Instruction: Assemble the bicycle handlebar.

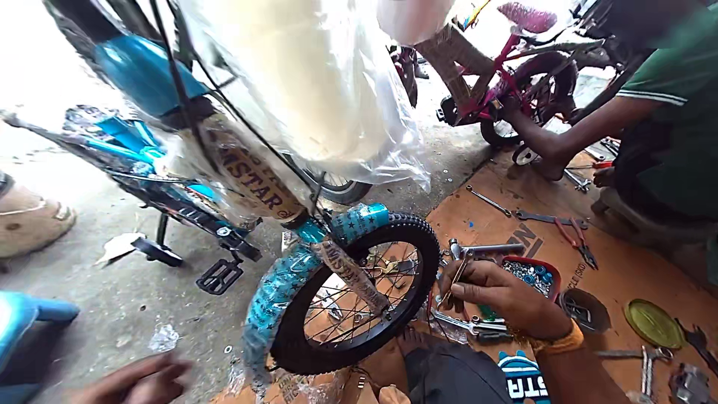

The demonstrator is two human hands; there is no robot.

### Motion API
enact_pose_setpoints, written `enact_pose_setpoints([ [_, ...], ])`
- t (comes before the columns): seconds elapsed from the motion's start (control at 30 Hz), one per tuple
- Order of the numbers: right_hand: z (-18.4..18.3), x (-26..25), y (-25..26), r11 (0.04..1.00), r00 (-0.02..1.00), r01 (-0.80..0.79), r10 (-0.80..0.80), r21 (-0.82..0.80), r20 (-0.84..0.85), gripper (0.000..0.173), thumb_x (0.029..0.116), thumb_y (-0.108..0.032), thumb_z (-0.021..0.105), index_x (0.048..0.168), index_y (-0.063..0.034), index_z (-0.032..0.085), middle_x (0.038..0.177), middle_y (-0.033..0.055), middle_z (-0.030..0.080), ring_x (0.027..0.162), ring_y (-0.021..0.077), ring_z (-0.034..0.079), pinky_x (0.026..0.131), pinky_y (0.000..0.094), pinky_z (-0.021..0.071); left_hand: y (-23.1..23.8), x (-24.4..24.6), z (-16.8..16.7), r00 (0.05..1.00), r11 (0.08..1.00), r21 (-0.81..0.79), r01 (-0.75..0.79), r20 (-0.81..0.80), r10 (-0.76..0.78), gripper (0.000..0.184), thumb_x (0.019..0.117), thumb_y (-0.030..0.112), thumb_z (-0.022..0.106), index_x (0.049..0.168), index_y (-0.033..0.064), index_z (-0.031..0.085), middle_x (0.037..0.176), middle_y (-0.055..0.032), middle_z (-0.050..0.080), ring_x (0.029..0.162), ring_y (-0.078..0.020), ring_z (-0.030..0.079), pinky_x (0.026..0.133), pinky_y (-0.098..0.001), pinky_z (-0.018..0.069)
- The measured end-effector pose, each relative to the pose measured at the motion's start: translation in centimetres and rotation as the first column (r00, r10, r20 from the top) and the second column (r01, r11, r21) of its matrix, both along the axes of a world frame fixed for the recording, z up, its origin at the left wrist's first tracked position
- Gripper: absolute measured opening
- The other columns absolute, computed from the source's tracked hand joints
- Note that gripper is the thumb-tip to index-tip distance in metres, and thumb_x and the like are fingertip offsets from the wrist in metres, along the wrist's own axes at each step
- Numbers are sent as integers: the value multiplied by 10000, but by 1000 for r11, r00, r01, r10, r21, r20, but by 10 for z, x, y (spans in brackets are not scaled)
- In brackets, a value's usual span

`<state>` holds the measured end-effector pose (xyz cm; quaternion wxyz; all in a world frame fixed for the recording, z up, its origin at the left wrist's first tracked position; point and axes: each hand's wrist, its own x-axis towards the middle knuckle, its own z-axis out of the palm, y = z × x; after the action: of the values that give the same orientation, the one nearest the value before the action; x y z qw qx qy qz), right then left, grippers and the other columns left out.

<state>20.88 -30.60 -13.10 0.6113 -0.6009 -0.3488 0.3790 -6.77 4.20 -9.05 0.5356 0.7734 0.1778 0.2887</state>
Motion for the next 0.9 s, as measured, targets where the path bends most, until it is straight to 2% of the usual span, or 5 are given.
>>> enact_pose_setpoints([
  [0.23, 73, -24, 90, 963, 914, -270, 262, -18, 310, 229, 1091, -200, 503, 1180, -30, 626, 891, 49, 676, 714, 107, 665, 643, 260, 597, -39, 78, 7, 916, 893, 258, 368, 61, -396, 292, 1075, 284, 524, 1220, 113, 711, 1135, -27, 704, 982, -132, 686, 860, -332, 608],
  [0.57, 114, -48, 166, 964, 717, -259, 153, 56, 680, 204, 1048, -218, 567, 1124, -64, 677, 827, 21, 678, 667, 81, 636, 594, 269, 563, -50, 87, 42, 926, 995, 30, 91, 364, -96, 237, 1012, 193, 646, 1111, 2, 748, 1073, -77, 719, 933, -133, 682, 815, -293, 595],
  [0.73, 159, -37, 178, 918, 441, -125, -288, 376, 850, 210, 1031, -264, 616, 1101, -125, 757, 941, 21, 731, 755, 81, 681, 660, 283, 597, -33, 98, 90, 778, 999, 26, -38, 628, 13, 194, 1064, 90, 519, 1162, -25, 640, 923, -72, 743, 758, -130, 719, 685, -283, 627],
  [0.83, 208, -20, 169, 706, 202, -3, -693, 708, 692, 189, 1031, -276, 590, 1114, -168, 720, 1013, -48, 705, 836, 14, 658, 707, 215, 578, -4, 99, 137, 760, 974, 101, -205, 644, 93, 279, 1064, 140, 523, 1278, 53, 680, 824, -36, 724, 633, -99, 656, 574, -224, 561],
  [0.9, 245, -7, 169, 602, 92, 9, -795, 798, 599, 257, 1019, -218, 591, 1205, -68, 686, 1126, 52, 686, 910, 80, 671, 746, 267, 593, 13, 107, 172, 775, 963, 117, -241, 621, 119, 327, 1047, 162, 579, 1358, 109, 667, 845, -36, 715, 641, -112, 641, 575, -243, 554],
])
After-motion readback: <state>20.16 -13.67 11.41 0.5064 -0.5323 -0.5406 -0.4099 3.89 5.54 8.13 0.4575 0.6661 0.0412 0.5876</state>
